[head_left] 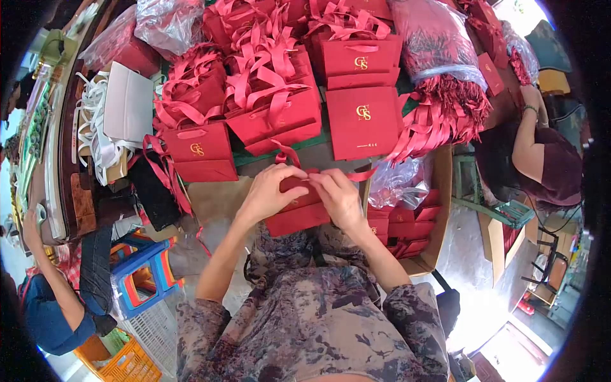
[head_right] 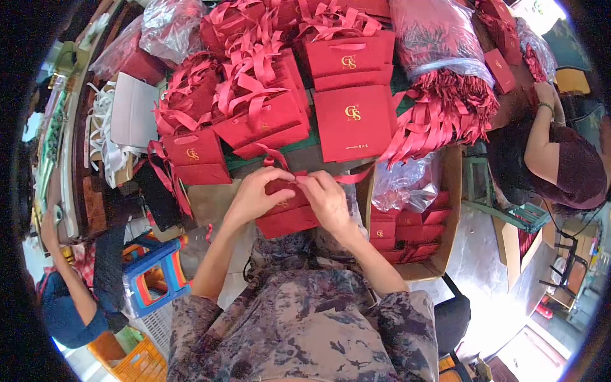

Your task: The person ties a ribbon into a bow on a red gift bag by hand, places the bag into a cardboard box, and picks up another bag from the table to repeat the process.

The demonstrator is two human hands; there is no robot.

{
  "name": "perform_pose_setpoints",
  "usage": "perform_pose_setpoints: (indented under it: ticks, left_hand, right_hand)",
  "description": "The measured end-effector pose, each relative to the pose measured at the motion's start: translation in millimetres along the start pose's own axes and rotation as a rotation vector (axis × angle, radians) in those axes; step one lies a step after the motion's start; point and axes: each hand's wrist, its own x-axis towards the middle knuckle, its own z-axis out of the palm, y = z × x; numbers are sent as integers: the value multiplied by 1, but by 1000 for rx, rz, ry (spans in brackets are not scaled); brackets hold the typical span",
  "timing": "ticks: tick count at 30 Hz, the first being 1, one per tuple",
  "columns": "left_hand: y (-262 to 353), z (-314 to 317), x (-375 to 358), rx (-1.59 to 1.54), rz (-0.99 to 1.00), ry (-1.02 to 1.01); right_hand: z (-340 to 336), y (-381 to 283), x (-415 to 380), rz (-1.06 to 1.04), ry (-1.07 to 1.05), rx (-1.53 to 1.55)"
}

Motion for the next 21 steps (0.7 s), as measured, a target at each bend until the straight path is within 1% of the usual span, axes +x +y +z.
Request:
perform_pose_setpoints:
  ticks: [1, 2, 3, 4, 6, 7, 9, 10, 11, 14, 16, 21]
  left_hand:
    - [0, -3, 0, -54, 62, -28]
    - [1, -6, 0, -54, 60, -32]
    - [3, -8, 1, -82, -30, -37]
    - [3, -8, 1, -110, -120, -42]
    - [0, -5, 1, -87, -125, -49]
    - [-1, -3, 1, -65, -126, -52]
    - [0, -1, 2, -93, -142, -49]
    - [1, 0, 1, -121, -157, -40]
    - [2, 0, 1, -120, -160, -45]
    - [6, 2, 0, -140, -160, -36]
    - [11, 1, -1, -181, -208, -32]
    - [12, 2, -1, -180, -220, -42]
  right_hand:
    - [-3, 1, -2, 45, 23, -31]
    - [-2, 4, -4, 51, 73, -28]
    - [-5, 1, -5, 55, 73, -28]
    - [-9, -4, -8, 144, 56, -12]
    - [-10, -11, -13, 286, 59, 59]
    - [-10, -14, -14, 293, 61, 59]
    - [-12, -24, -11, 382, 4, 79]
    - [-9, -29, -8, 399, 35, 143]
    - [-4, -28, -8, 404, 36, 145]
    - [6, -27, -6, 494, 23, 175]
    - [5, -26, -5, 520, 14, 202]
    - [2, -26, -1, 592, -32, 244]
